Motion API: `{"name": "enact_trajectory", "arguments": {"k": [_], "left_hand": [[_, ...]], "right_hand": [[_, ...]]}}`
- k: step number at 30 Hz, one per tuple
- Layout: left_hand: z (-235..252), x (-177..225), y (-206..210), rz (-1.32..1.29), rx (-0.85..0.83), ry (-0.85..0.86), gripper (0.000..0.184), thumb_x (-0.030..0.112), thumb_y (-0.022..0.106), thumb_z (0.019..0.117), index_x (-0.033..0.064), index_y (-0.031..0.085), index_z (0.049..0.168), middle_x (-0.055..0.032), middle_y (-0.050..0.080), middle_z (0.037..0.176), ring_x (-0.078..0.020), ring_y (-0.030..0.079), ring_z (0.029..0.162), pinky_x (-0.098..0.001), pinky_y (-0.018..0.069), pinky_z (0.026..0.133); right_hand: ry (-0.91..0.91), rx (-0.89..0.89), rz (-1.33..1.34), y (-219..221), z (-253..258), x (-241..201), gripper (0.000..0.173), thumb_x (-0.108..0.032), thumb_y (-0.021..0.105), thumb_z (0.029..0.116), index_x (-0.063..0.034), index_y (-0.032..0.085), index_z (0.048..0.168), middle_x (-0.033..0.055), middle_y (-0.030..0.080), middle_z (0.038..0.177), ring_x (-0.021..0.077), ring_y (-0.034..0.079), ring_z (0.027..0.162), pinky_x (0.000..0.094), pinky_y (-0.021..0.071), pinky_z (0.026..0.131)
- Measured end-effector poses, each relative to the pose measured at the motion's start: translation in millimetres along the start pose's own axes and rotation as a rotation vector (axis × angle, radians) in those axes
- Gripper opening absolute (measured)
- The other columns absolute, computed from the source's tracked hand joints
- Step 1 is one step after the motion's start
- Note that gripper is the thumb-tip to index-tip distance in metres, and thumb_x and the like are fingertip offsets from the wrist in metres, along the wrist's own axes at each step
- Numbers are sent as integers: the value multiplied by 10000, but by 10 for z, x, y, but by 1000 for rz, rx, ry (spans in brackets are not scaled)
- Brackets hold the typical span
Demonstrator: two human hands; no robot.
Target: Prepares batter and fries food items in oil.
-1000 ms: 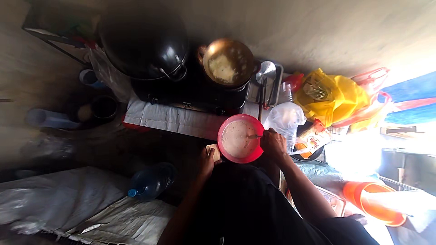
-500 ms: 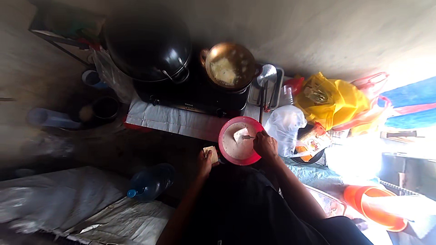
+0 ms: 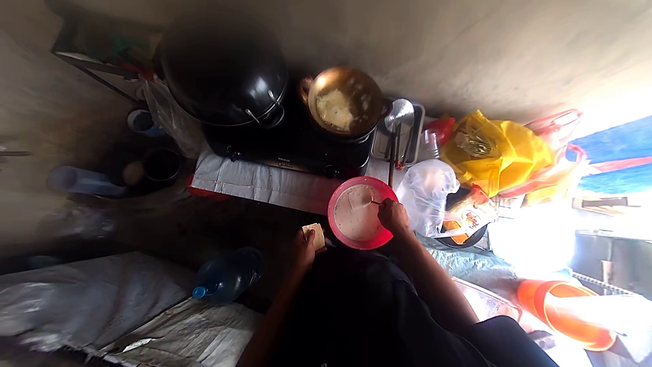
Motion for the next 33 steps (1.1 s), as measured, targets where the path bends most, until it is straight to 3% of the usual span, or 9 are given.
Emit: {"name": "enact_trajectory", "arguments": {"k": [5,9,11,14,17,20,23,27,33], "left_hand": [[-11,79,-14,77,28,39,381,256,394,1128,57,448,1448,-159,714,1196,-279,752,985,-454,658,769],[21,75,-21,216,43,180,361,192,418,1113,-40,520,1371,-170,693,1210,-189,698,1087,-374,566,978],[38,52,-2,253,51,178,372,194,443,1105,-50,509,1377,-184,681,1225,-200,692,1110,-381,564,994],[165,-89,55,304,54,141,488,225,507,1066,-45,442,1467,-252,585,1364,-295,598,1255,-464,482,1082],[351,-263,237,225,-32,142,513,279,499,1065,-28,421,1469,-252,600,1328,-298,647,1178,-471,562,985],[399,-291,443,71,-127,51,649,409,640,1010,70,387,1502,-233,604,1335,-322,679,1132,-508,622,868],[408,-322,569,-10,-196,-44,793,279,750,941,165,278,1567,-245,572,1378,-369,678,1126,-542,625,824],[486,-389,653,-104,-294,-112,838,150,704,949,204,191,1608,-272,612,1294,-398,709,998,-529,629,739],[399,-403,677,-248,-289,-126,566,22,498,966,81,341,1507,-259,650,1181,-375,704,963,-526,616,730]], "right_hand": [[-86,-6,218,175,129,115,270,-232,516,1046,-57,721,1045,160,725,958,331,697,939,554,528,855],[-55,-60,309,214,133,216,274,-231,495,1050,-67,715,1041,125,697,885,263,671,785,493,536,758],[-41,-76,342,200,112,252,272,-238,497,1050,-79,717,1035,106,681,858,237,643,731,469,524,719],[-40,-65,395,138,64,315,264,-259,511,1039,-101,718,998,60,650,782,189,593,633,424,504,639],[-49,-51,426,-13,-41,360,260,-262,518,1033,-113,721,971,47,635,769,174,571,619,416,487,630],[-81,-24,425,-164,-140,403,256,-271,526,1025,-127,725,956,19,628,742,148,557,607,401,479,628],[-89,-24,397,-181,-177,489,266,-269,513,1026,-125,731,976,10,643,765,137,567,627,395,485,652],[-93,3,302,-105,-155,609,284,-269,513,1030,-102,742,1015,76,703,874,217,653,777,482,519,756],[-87,66,238,-116,-273,692,270,-256,532,1030,-98,750,1026,104,729,956,270,687,920,541,518,847]]}}
Point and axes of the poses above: each hand's wrist, its own z-axis towards the middle knuckle, its own y-axis out of the palm, x = y × z, the point moved 3 cm from there along z, towards the middle knuckle
